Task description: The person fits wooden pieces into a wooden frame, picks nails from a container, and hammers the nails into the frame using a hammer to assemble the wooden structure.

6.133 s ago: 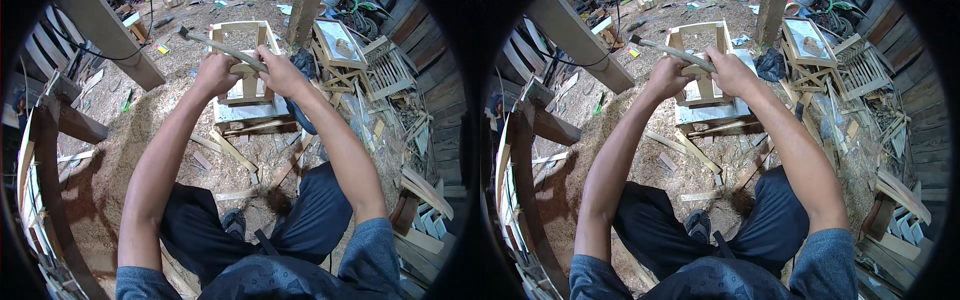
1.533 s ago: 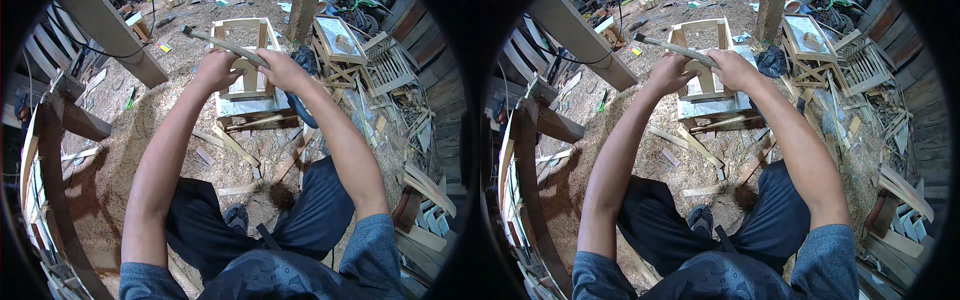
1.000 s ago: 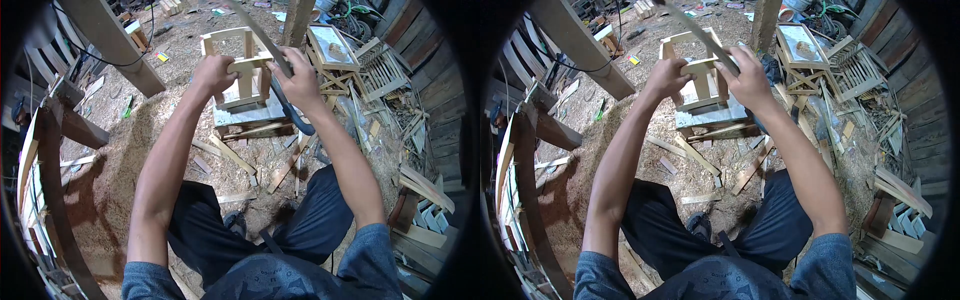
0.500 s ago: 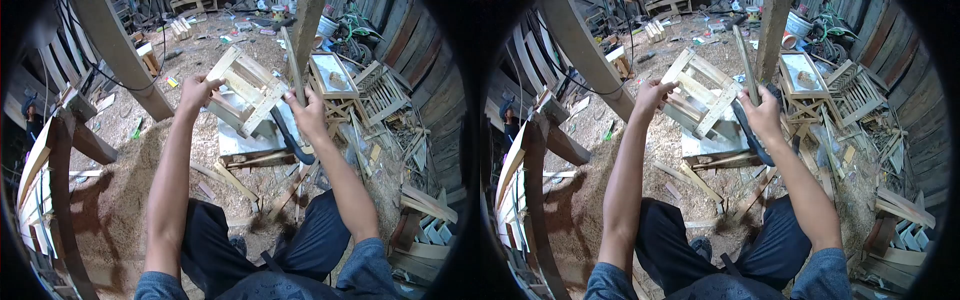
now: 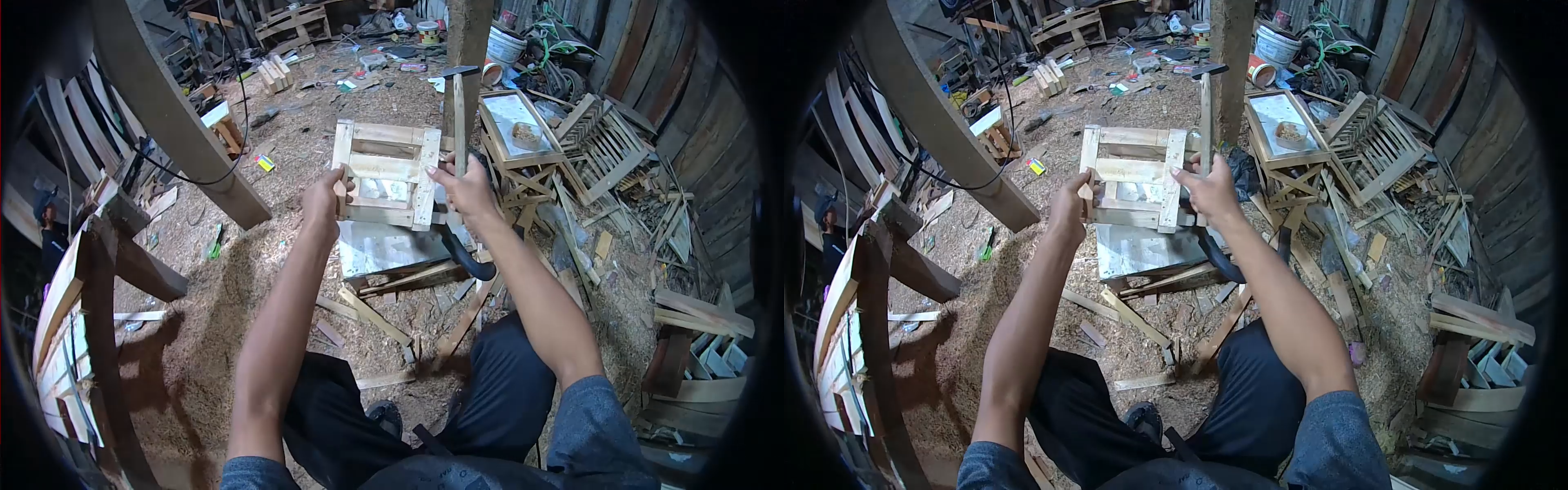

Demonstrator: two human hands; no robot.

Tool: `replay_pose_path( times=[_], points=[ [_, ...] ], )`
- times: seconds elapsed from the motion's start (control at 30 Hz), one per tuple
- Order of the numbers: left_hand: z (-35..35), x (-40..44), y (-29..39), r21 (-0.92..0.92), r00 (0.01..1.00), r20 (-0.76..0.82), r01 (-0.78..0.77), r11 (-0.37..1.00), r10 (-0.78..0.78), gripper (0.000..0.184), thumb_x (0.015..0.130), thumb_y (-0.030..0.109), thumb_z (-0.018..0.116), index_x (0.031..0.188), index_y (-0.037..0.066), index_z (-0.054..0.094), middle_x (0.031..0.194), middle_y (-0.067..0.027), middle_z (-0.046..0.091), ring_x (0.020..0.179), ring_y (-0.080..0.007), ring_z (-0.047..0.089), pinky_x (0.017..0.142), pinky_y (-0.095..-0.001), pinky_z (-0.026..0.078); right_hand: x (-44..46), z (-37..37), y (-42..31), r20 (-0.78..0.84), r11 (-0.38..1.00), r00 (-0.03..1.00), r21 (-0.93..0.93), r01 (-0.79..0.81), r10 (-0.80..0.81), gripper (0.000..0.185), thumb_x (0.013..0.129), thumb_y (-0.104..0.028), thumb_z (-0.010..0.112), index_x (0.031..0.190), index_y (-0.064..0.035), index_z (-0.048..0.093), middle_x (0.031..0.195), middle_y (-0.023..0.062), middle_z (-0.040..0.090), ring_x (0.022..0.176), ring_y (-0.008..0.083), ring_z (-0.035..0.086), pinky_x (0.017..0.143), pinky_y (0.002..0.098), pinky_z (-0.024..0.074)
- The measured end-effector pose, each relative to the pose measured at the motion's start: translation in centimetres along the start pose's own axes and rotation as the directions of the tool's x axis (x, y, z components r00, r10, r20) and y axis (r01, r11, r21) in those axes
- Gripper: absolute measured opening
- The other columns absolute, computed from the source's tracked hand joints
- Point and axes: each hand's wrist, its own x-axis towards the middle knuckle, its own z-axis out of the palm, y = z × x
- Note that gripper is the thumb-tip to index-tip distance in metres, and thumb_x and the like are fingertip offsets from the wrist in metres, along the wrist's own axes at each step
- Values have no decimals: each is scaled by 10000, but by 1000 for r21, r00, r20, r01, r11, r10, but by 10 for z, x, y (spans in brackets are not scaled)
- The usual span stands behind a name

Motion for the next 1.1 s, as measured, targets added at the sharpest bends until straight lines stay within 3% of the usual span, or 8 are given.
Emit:
replay_pose_path(
  times=[0.17, 0.53, 0.67, 0.77, 0.93, 1.0, 1.07, 1.1],
  points=[
    [-12, 0, -7, 40, 982, 183, 34, 999, -41, 359, 993, 388, 552, 1137, 65, 614, 864, -47, 661, 752, -150, 598, 719, -322, 493, 12, -11, 14, 81, 997, 994, 30, -76, 73, 396, 828, -96, 794, 1035, -67, 458, 850, 26, 558, 464, 56, 447, 361, 225, 344],
    [-18, 5, -6, 160, 992, 117, 22, 987, -41, 534, 1042, 544, 365, 1118, 84, 625, 890, -73, 657, 823, -197, 617, 733, -347, 501, 12, 7, 19, 85, 1000, 996, -6, -28, 29, 357, 843, -113, 779, 1022, -58, 474, 908, 64, 610, 476, 76, 488, 367, 251, 370],
    [-24, 3, -1, -125, 995, 75, 68, 990, -59, 530, 1060, 499, 327, 1129, 67, 627, 929, -88, 680, 884, -212, 648, 784, -369, 544, 10, 12, 19, 82, 999, 997, -34, -12, 15, 351, 841, -114, 781, 1019, -68, 482, 885, 54, 615, 479, 73, 489, 372, 253, 377],
    [-25, -6, 9, -157, 993, 106, -27, 987, 44, 374, 1036, 355, 479, 1029, 36, 674, 859, -74, 692, 764, -157, 653, 721, -286, 533, 6, 17, 20, 66, 998, 998, -60, -6, 10, 368, 841, -131, 790, 1033, -52, 486, 869, 50, 604, 464, 73, 477, 361, 248, 370],
    [-32, 8, 3, -157, 996, -15, -86, 984, 85, 295, 998, 265, 546, 1000, -1, 675, 854, -78, 696, 752, -164, 653, 714, -306, 522, 2, 17, 16, 90, 998, 995, -63, -28, 34, 418, 829, -134, 808, 1070, -35, 480, 822, 36, 587, 437, 78, 465, 342, 253, 366],
    [-27, 11, 13, -245, 964, -18, -262, 933, 266, 298, 949, 214, 627, 978, -73, 704, 841, -123, 688, 690, -189, 637, 630, -327, 503, 1, 20, 19, 108, 999, 994, -52, -4, 9, 415, 824, -110, 805, 1068, -35, 479, 786, 26, 585, 440, 79, 471, 352, 254, 379],
    [-26, 8, 23, -167, 936, 32, -342, 925, 352, 297, 948, 202, 638, 927, -85, 711, 767, -89, 688, 645, -164, 619, 603, -329, 493, -2, 24, 24, 95, 990, 995, -142, 12, 1, 401, 825, -96, 799, 1058, -32, 479, 759, 17, 583, 449, 80, 484, 368, 253, 393],
    [-25, 8, 26, 103, 857, 72, -515, 851, 510, 288, 961, 204, 635, 944, -73, 710, 769, -74, 693, 633, -133, 613, 591, -299, 488, -6, 27, 26, 94, 982, 995, -187, -5, 23, 381, 827, -100, 797, 1036, -29, 486, 748, 17, 583, 468, 82, 501, 380, 252, 402]
  ],
)
